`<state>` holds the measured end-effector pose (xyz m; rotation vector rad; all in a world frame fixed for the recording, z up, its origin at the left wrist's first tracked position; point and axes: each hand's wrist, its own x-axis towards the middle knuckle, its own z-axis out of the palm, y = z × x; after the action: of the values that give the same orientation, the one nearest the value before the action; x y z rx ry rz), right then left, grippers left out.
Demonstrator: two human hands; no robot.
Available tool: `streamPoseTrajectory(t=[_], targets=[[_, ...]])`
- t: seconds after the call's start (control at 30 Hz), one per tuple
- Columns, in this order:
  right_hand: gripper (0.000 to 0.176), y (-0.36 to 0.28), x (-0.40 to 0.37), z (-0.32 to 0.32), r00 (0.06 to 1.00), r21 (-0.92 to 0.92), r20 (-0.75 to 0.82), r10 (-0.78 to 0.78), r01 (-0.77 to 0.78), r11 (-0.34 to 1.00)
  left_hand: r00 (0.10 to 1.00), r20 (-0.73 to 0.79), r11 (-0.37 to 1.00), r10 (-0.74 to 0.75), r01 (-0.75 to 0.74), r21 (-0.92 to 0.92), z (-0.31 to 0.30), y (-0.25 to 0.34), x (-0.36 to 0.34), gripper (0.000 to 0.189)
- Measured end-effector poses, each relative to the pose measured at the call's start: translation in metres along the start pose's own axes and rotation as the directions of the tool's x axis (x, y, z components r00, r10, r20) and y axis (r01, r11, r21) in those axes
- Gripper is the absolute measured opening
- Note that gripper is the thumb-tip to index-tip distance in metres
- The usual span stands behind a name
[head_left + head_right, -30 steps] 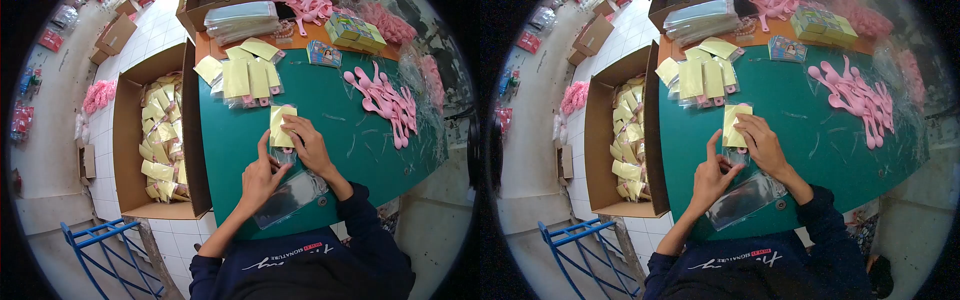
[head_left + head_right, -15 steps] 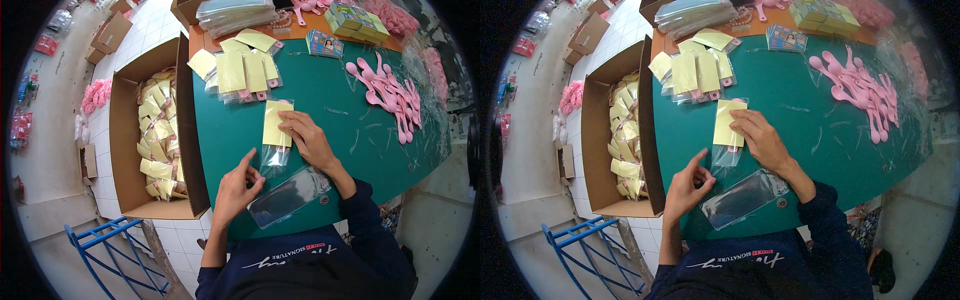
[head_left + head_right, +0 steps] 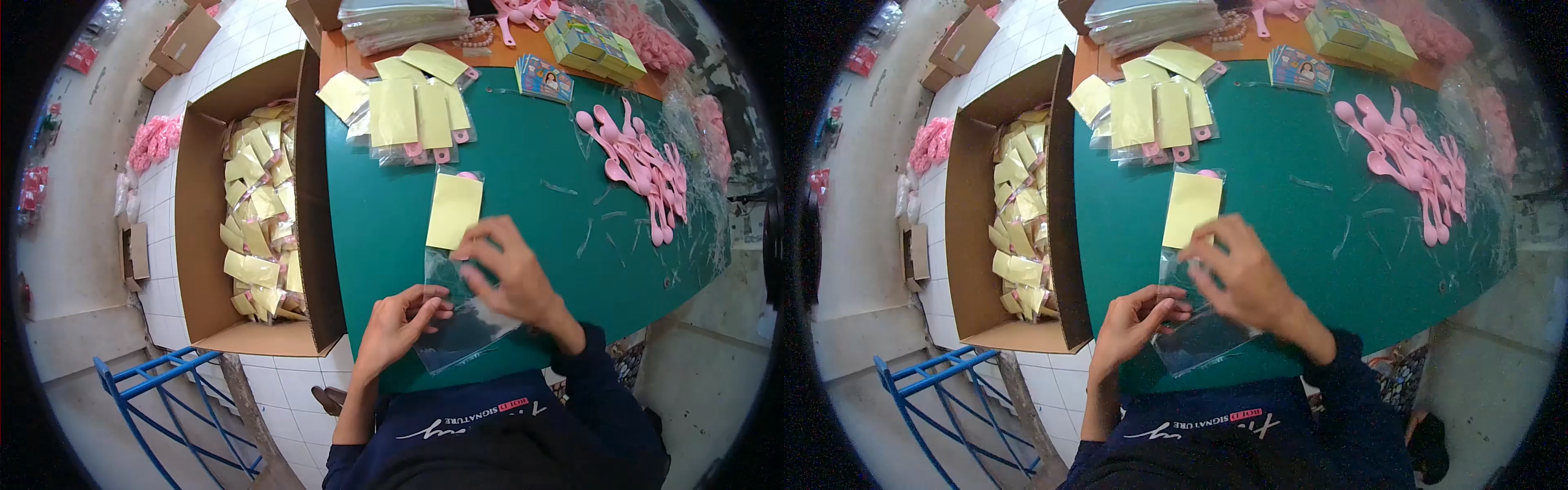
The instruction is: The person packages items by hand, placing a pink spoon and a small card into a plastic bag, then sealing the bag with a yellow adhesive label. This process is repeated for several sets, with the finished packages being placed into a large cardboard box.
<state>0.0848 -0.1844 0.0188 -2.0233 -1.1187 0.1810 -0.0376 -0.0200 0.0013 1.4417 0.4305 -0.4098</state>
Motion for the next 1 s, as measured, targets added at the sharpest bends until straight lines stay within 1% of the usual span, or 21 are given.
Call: streamPoseTrajectory(t=[0.1,0.17,0.27,0.33,0.43,0.47,0.53,0.57,0.63,0.67,0.73,0.77,0.8,0.83,0.87,0.9,0.93,0.97,1.0], targets=[[0.025,-0.021,-0.011,0.014,0.991,-0.014,0.128,0.031,-0.029,0.999,1.000,0.003,0.992,0.012,-0.011,-0.126,-0.003,-0.009,-0.003,0.032],[0.022,-0.022,-0.010,0.021,0.991,-0.027,0.127,0.045,-0.042,0.999,0.999,0.031,0.983,0.028,-0.022,-0.184,-0.005,-0.013,-0.004,0.037],[0.020,-0.022,-0.008,0.023,0.990,-0.067,0.131,0.049,-0.040,0.997,0.995,0.103,0.948,0.016,0.018,-0.319,-0.007,-0.023,0.000,0.045],[0.019,-0.022,-0.008,0.023,0.993,-0.061,0.117,0.036,-0.029,0.998,0.993,0.118,0.922,0.001,0.045,-0.384,-0.007,-0.016,0.000,0.047],[0.019,-0.024,-0.008,0.024,0.990,-0.133,0.144,0.010,0.009,0.991,0.991,0.130,0.861,-0.022,0.084,-0.502,-0.007,-0.014,0.002,0.047],[0.018,-0.025,-0.008,0.024,0.988,-0.129,0.157,-0.018,0.039,0.991,0.991,0.134,0.835,-0.027,0.096,-0.542,-0.007,-0.014,0.004,0.046],[0.018,-0.028,-0.007,0.022,0.980,-0.118,0.183,-0.075,0.098,0.988,0.992,0.128,0.896,-0.016,0.072,-0.439,-0.006,-0.021,0.013,0.043],[0.018,-0.028,-0.008,0.022,0.972,-0.095,0.206,-0.115,0.137,0.986,0.992,0.125,0.921,-0.012,0.059,-0.384,-0.006,-0.023,0.016,0.041],[0.019,-0.027,-0.009,0.020,0.950,-0.045,0.244,-0.195,0.212,0.976,0.998,0.062,0.990,-0.004,0.013,-0.138,-0.007,-0.018,0.019,0.036],[0.019,-0.025,-0.009,0.015,0.940,0.043,0.284,-0.188,0.184,0.982,0.999,0.034,1.000,0.005,-0.005,-0.008,-0.007,-0.016,0.020,0.034],[0.019,-0.016,-0.011,-0.003,0.916,0.212,0.358,-0.182,0.110,0.971,0.998,-0.059,0.986,0.024,-0.034,-0.164,0.002,-0.018,0.019,0.031],[0.018,-0.010,-0.011,-0.017,0.896,0.331,0.392,-0.209,0.074,0.941,0.994,-0.106,0.969,0.027,-0.052,-0.241,0.006,-0.019,0.018,0.030],[0.016,-0.001,-0.012,-0.036,0.876,0.445,0.420,-0.239,0.031,0.895,0.999,-0.045,0.974,-0.014,0.004,-0.228,0.002,-0.018,0.018,0.035],[0.014,0.015,-0.016,-0.062,0.898,0.546,0.393,-0.198,-0.055,0.836,0.999,-0.022,0.980,-0.028,0.023,-0.200,-0.001,-0.017,0.018,0.034],[0.014,0.045,-0.021,-0.092,0.929,0.592,0.292,-0.227,0.011,0.806,0.999,0.000,0.984,-0.040,0.040,-0.171,-0.002,-0.016,0.017,0.034],[0.009,0.067,-0.037,-0.124,0.981,0.623,0.195,0.016,-0.137,0.770,0.998,0.023,0.988,-0.054,0.057,-0.141,-0.003,-0.015,0.016,0.033],[0.008,0.096,-0.042,-0.160,0.963,0.344,-0.020,0.270,-0.247,0.906,0.998,0.030,0.976,-0.052,0.057,-0.211,-0.003,-0.015,0.015,0.034],[0.013,0.126,-0.048,-0.195,0.837,0.114,-0.233,0.494,-0.481,0.869,0.998,0.038,0.958,-0.050,0.059,-0.280,-0.002,-0.016,0.014,0.034],[0.016,0.126,-0.053,-0.195,0.824,-0.100,-0.368,0.431,-0.496,0.862,0.998,0.045,0.935,-0.042,0.055,-0.351,0.000,-0.016,0.015,0.035]])
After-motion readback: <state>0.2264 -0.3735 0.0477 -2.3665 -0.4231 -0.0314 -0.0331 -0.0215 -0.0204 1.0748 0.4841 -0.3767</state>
